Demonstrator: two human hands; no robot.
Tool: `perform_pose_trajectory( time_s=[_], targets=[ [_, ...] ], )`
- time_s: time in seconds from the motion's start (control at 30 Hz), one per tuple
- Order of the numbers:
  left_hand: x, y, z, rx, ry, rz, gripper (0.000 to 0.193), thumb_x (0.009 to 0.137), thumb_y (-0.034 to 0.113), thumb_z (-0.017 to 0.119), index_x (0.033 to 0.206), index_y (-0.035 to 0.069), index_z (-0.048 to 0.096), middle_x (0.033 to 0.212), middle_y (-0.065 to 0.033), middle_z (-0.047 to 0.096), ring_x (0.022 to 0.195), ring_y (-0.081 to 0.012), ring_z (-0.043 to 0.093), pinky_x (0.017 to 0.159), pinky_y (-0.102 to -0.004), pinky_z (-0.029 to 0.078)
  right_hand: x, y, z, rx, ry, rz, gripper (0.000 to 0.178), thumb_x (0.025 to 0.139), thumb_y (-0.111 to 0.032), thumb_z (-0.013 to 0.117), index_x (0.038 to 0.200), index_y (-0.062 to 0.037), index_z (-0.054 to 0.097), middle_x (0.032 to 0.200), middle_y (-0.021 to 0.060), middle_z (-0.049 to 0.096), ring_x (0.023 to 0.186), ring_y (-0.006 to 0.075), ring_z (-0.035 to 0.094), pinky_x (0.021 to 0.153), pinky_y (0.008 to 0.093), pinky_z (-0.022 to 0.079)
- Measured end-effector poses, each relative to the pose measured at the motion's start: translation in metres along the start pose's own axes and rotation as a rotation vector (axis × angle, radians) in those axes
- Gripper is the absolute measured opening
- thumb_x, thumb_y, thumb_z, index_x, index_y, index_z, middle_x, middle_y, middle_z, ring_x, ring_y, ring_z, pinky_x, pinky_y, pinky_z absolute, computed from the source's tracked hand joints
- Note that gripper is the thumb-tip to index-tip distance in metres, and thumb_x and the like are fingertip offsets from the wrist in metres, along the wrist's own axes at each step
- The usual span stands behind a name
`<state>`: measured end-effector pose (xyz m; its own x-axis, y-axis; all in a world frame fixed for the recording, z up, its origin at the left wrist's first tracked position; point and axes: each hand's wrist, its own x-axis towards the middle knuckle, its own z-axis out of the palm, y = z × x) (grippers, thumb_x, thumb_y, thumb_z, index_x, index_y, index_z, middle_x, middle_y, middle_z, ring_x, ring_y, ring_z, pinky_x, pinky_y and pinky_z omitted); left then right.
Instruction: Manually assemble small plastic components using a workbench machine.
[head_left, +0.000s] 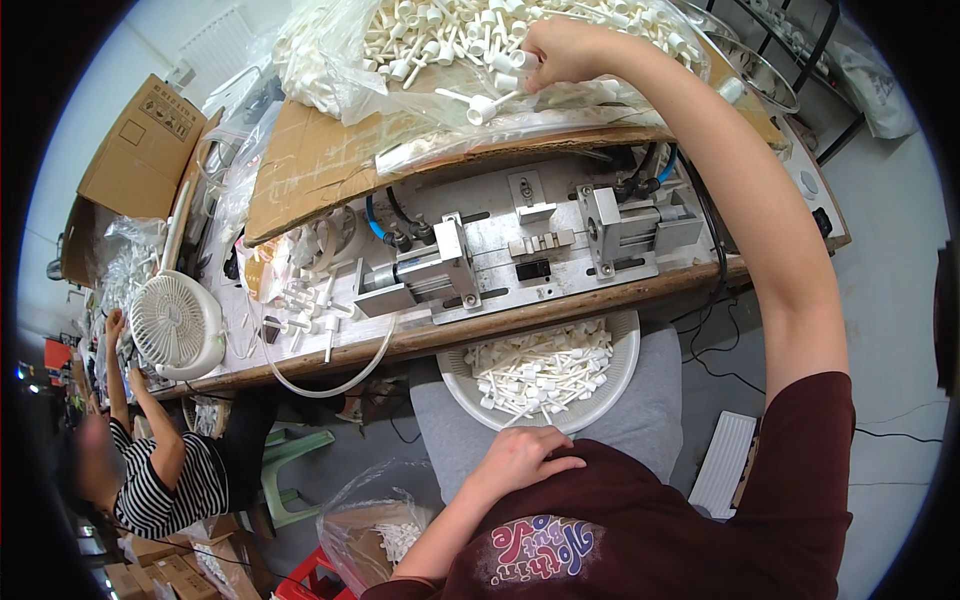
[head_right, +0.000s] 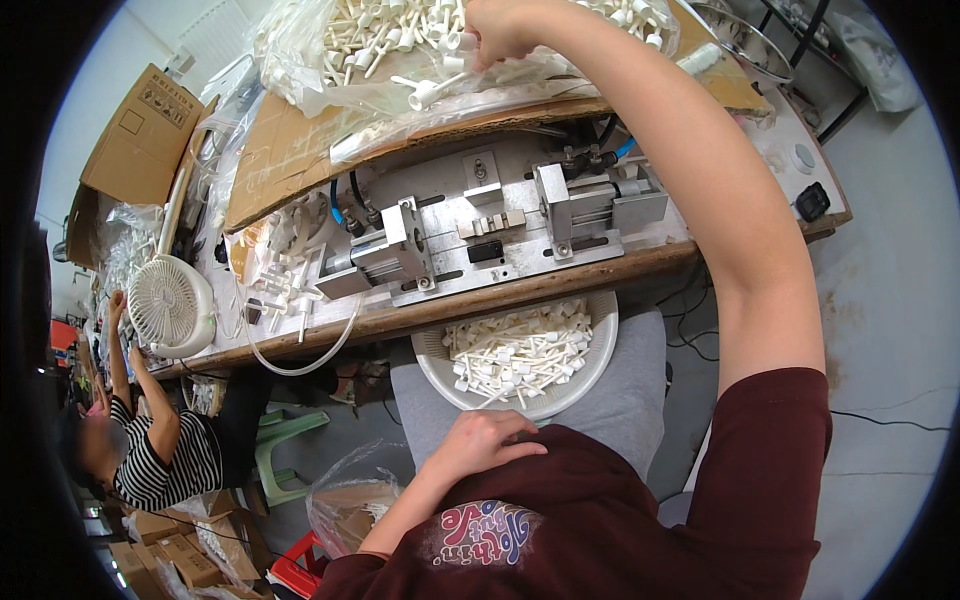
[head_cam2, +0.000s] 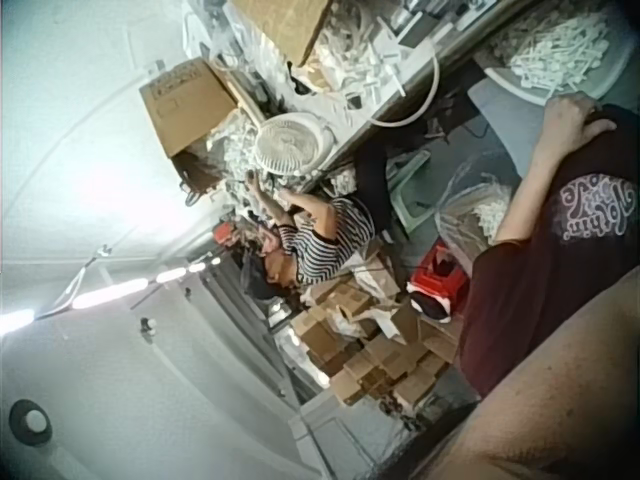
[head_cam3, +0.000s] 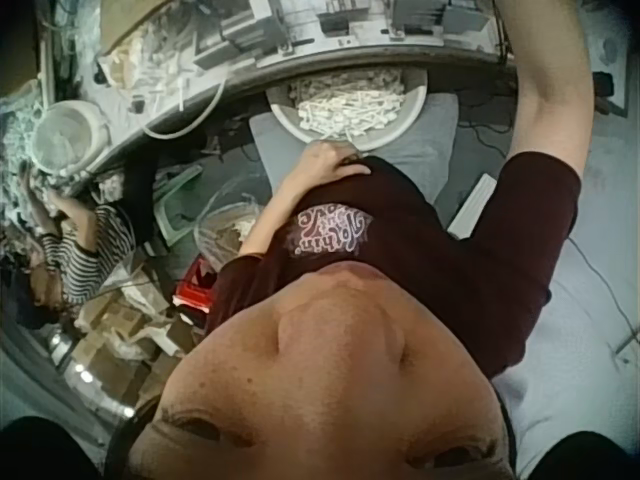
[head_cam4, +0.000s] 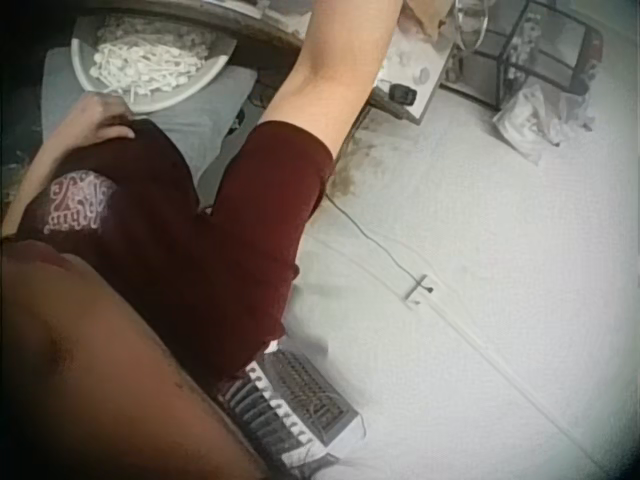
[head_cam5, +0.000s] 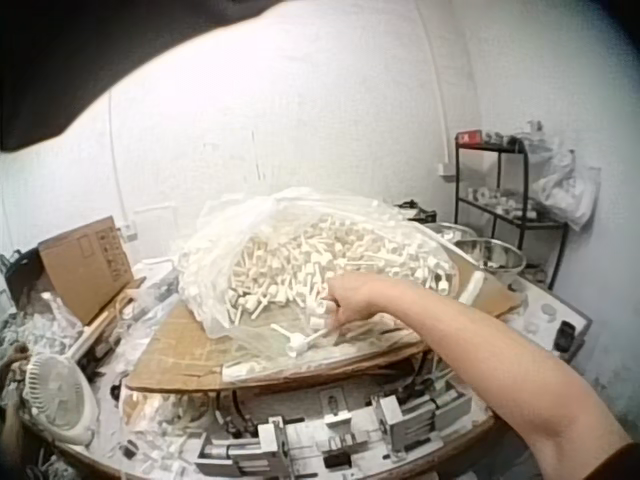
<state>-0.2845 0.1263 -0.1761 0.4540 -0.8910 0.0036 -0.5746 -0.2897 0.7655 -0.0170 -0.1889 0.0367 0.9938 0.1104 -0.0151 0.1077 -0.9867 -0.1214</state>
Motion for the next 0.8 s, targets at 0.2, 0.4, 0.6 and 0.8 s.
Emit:
perform_pose_trajectory(
  time_s=[0.2, 0.4, 0.6, 0.8],
  targets=[
    [0.006, 0.0, 0.003, -0.011, 0.035, 0.035, 0.035, 0.086, 0.04, 0.069, 0.084, 0.006, 0.071, 0.079, -0.0065, 0.07, 0.069, -0.0256, 0.068, 0.063, -0.0353, 0.054, 0.006, 0.026, 0.008, -0.107, 0.255, -0.129, 0.022, 0.084, -0.02, 0.072, 0.089, 0.0015, 0.068, 0.076, 0.0109, 0.067, 0.072, 0.0155, 0.064, 0.063, 0.0309, 0.05],
    [0.0, -0.003, 0.003, -0.008, 0.061, 0.011, 0.031, 0.087, 0.037, 0.069, 0.088, 0.006, 0.071, 0.081, -0.0073, 0.07, 0.07, -0.0265, 0.068, 0.064, -0.0355, 0.054, -0.027, 0.022, -0.008, 0.616, 0.534, 0.077, 0.02, 0.085, -0.019, 0.072, 0.082, 0.0003, 0.068, 0.067, 0.0063, 0.067, 0.059, 0.0144, 0.063, 0.056, 0.0296, 0.05],
    [0.013, 0.01, -0.023, -0.103, 0.377, 0.025, 0.023, 0.084, 0.013, 0.074, 0.103, 0.003, 0.068, 0.094, -0.0096, 0.07, 0.079, -0.0229, 0.069, 0.069, -0.0309, 0.057, -0.062, 0.016, 0.002, 1.335, 0.599, 0.092, 0.015, 0.09, -0.016, 0.069, 0.09, -0.0003, 0.069, 0.067, 0.0057, 0.066, 0.065, 0.0146, 0.063, 0.061, 0.0244, 0.051],
    [0.041, 0.031, -0.086, -0.532, 0.69, 0.029, 0.059, 0.084, -0.01, 0.064, 0.139, -0.005, 0.044, 0.136, -0.0196, 0.049, 0.106, -0.0236, 0.063, 0.084, -0.0309, 0.059, -0.144, -0.046, 0.044, 1.53, 0.35, -0.097, 0.022, 0.093, -0.021, 0.066, 0.102, -0.0002, 0.066, 0.094, 0.0091, 0.069, 0.067, 0.0033, 0.06, 0.058, 0.0175, 0.049]
  ],
)
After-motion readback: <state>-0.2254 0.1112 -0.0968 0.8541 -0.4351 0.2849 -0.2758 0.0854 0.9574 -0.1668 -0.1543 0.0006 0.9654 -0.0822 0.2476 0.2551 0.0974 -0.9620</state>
